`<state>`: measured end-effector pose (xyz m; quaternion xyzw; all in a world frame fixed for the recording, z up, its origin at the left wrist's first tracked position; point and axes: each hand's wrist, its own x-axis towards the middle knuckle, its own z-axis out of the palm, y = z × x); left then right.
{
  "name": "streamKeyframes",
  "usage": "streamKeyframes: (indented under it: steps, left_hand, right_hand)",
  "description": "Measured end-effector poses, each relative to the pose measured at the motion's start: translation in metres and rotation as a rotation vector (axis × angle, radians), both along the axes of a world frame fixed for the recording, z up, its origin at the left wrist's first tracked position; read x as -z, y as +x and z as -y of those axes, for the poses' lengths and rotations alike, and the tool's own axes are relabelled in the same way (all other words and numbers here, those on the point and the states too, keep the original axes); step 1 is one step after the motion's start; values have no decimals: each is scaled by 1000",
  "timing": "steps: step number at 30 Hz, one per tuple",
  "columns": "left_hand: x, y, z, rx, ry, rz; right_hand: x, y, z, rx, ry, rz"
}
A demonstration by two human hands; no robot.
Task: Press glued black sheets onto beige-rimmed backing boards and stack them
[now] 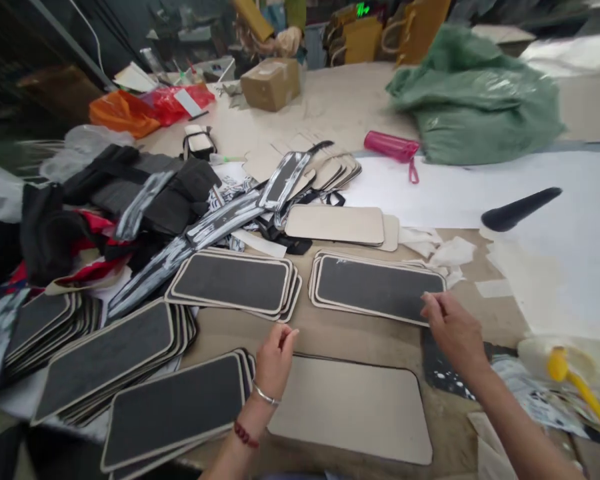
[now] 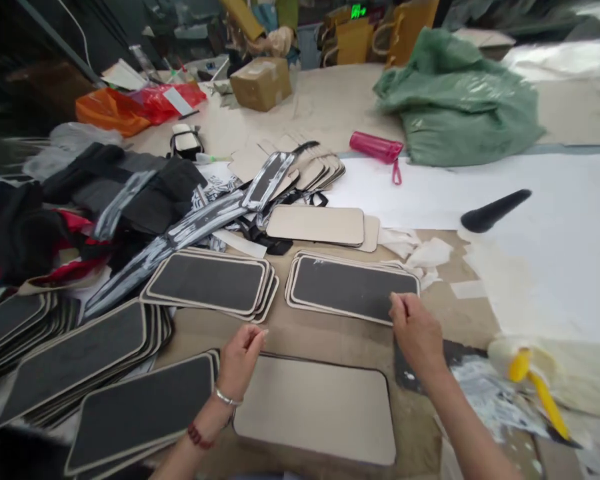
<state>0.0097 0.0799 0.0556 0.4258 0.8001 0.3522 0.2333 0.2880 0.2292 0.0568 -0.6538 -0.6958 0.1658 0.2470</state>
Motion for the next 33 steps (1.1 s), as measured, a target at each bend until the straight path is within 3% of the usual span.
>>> streamKeyframes:
  steps: [4, 8, 12, 16, 19, 22, 26, 30, 33]
  left_hand:
    - [11, -7, 65, -75, -100, -8]
    - [32, 6, 115, -118, -110, -134]
    - [43, 27, 131, -56, -270, -130]
    - [32, 32, 133, 5, -315, -93]
    - [26, 17, 142, -32, -227, -185]
    - [27, -7, 160, -120, -135, -398]
    - [31, -36, 192, -97, -40, -644]
    - [50, -73, 215, -3, 131, -767]
    - [65, -92, 199, 78, 369, -789]
  right_hand:
    - [2, -29, 18, -180, -96, 81]
    - [12, -49, 35, -335, -172, 124]
    - [25, -69, 66, -522, -206, 172]
    - [31, -99, 107, -681, -230, 174]
    - [33, -130, 126, -808, -228, 164]
    - [34, -160, 133, -892, -208, 144]
    - [12, -188, 149, -876, -201, 228]
    - [-19, -217, 170, -855, -294, 350]
    - [-22, -217, 175, -769, -310, 364]
